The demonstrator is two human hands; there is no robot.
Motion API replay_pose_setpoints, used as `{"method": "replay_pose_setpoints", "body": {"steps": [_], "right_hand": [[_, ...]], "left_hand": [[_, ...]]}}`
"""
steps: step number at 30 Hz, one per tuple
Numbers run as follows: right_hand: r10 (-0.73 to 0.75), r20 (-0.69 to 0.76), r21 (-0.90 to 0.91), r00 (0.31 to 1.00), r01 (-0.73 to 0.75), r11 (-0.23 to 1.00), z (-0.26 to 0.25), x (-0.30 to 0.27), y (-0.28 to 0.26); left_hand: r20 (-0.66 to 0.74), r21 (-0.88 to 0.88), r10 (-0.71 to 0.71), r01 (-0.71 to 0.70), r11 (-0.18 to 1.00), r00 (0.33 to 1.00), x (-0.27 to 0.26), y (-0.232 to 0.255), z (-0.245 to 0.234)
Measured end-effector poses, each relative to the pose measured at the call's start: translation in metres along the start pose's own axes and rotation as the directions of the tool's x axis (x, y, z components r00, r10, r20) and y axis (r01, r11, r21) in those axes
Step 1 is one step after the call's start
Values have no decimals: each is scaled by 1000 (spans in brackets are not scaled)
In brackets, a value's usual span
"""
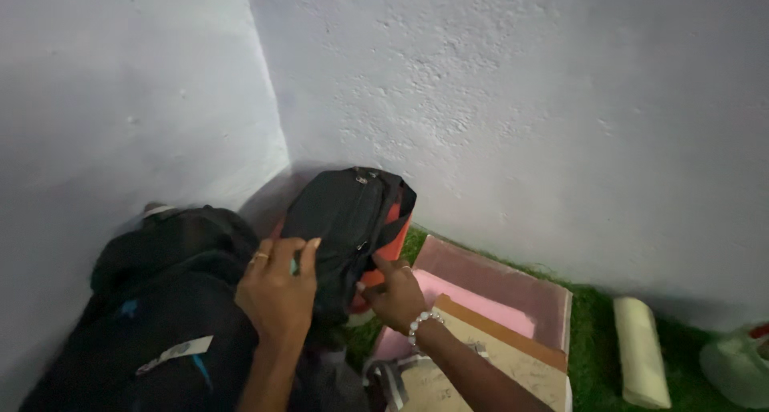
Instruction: The person wipes a black pouch, a black backpack, and several notebooks with a light blue cloth. They move the items aside after cleaning and continue wiping the green artificial turf surface.
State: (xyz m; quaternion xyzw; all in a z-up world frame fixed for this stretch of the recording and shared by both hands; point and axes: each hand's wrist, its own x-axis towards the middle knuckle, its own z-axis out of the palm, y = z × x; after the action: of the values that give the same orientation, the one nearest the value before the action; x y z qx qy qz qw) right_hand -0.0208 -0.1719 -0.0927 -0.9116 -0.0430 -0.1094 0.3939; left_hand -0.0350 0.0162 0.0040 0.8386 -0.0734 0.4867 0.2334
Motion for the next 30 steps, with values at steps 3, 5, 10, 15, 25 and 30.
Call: {"method": "replay_pose_setpoints", "body": {"steps": [3, 5, 10, 15, 25, 30], "right_hand": [[96, 120, 101, 988, -108, 989, -13, 0, -14], [180, 172, 148, 969, -206, 967, -20, 1, -25], [173, 191, 214, 966, -213, 953, -15, 4, -15], [241, 274, 314, 931, -323, 893, -12, -1, -7], [306, -101, 132, 947, -292, 947, -16, -52, -74], [180, -156, 325, 971, -121, 938, -3, -86, -116]], "left_hand": [[-95, -99, -84, 74, 992, 992, 3, 4, -14], [-148, -136, -96, 76, 988, 984, 6, 5, -26], [-206, -90, -53, 35, 995, 977, 17, 16, -66], [-294, 75, 8, 15, 997, 956, 27, 36, -127], [-124, 435, -101, 145, 889, 987, 18, -3, -167], [498, 406, -313, 101, 908, 809, -20, -24, -141]]}}
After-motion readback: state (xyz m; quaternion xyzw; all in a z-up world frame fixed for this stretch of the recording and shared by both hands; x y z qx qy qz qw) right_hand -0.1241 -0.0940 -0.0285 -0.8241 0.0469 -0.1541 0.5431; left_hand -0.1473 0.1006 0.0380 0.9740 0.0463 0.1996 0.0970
